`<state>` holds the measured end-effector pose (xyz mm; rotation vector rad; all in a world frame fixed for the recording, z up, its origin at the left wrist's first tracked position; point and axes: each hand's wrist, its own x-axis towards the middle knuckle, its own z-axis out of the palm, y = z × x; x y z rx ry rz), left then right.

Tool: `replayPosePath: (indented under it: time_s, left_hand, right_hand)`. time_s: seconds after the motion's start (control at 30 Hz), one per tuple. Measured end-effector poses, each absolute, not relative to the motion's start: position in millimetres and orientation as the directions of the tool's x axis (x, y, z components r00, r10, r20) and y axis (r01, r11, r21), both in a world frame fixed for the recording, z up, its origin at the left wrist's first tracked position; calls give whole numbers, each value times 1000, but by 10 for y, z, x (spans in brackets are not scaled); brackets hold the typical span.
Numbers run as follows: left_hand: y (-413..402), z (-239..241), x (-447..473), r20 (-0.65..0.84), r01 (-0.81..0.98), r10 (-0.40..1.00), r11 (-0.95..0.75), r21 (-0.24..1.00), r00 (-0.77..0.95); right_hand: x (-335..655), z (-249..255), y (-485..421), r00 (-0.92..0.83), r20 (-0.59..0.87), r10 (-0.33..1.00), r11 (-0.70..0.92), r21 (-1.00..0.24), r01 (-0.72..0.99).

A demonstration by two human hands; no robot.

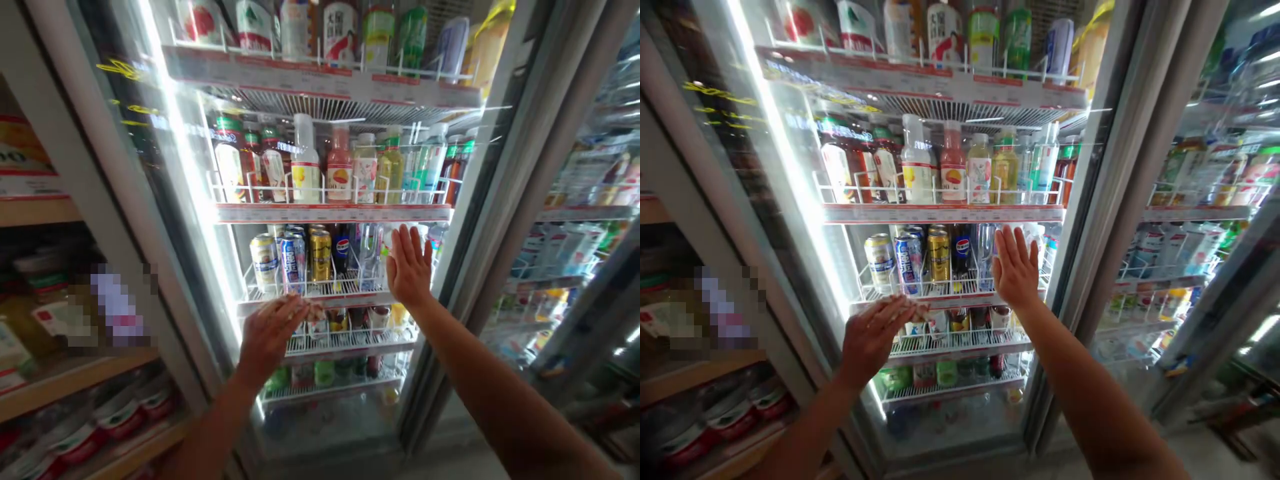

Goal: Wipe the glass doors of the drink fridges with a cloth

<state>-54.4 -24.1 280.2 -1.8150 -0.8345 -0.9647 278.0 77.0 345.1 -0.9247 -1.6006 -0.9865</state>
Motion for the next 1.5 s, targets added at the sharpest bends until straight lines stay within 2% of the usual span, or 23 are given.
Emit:
replayPosePath:
  time_s: [0.13,0.23,0.33,0.43,0.5,0.6,0.63,0.73,0.77,0.83,0.9,0.97,1.03,1.13,1.23,1.3,1.4,1.5]
  left_hand:
    - [-189,3062,-857,954,933,37,-222,-283,298]
    - [-138,3169,-894,973,944,-32,-238,-230,229]
    - [-130,3032,-693,958,888,10,-377,-262,287]
    - [-130,2908,-559,897,786,42,-501,-363,441]
    - [-113,3003,-608,876,753,21,-521,-402,482]
    - [-73,3418,-804,885,756,-17,-511,-408,466]
    - [-61,3569,-871,901,773,-43,-498,-393,431]
    - [-69,3784,-989,975,910,-60,-350,-221,213]
    - [-96,3738,-983,984,935,-45,-307,-176,170]
    - [-179,3476,-896,985,953,9,-256,-162,170]
    - [-266,3091,-737,962,935,65,-261,-241,267]
    - [-316,2750,-589,914,882,115,-334,-332,388]
    - [-315,2614,-524,860,839,166,-372,-398,482]
    - [-244,2924,-594,874,853,132,-325,-408,468]
    - [-135,3548,-686,949,928,3,-209,-308,316]
    - [-77,3823,-644,971,951,-27,-194,-240,239]
    - [-60,3707,-383,971,931,23,-290,-219,236]
    - [-117,3143,-67,930,887,140,-377,-267,339]
  right_hand:
    - [2785,3445,762,-215,974,72,371,174,912]
    - [2790,3429,772,-215,974,77,358,174,918]
    - [2813,3406,793,-226,973,45,337,198,920]
    - [2838,3368,797,-238,971,21,321,219,921]
    - [2842,3343,787,-241,970,28,307,221,926]
    - [2840,3338,780,-220,973,71,286,191,939]
    - [2842,3344,784,-209,974,86,284,177,942]
    - [2851,3370,811,-202,972,121,299,159,941]
    - [2852,3377,818,-206,970,131,307,158,939]
    - [2843,3391,820,-214,967,136,317,162,934]
    - [2825,3404,809,-223,969,108,320,179,930]
    - [2805,3415,795,-228,971,68,319,196,927]
    - [2787,3423,784,-229,971,67,320,197,927]
    - [2774,3428,774,-223,967,124,334,171,927]
    - [2773,3431,766,-215,962,166,362,143,921]
    - [2770,3433,761,-211,963,169,369,137,919]
    - [2761,3439,756,-221,967,130,355,163,920]
    - [2752,3452,751,-227,967,113,345,176,922]
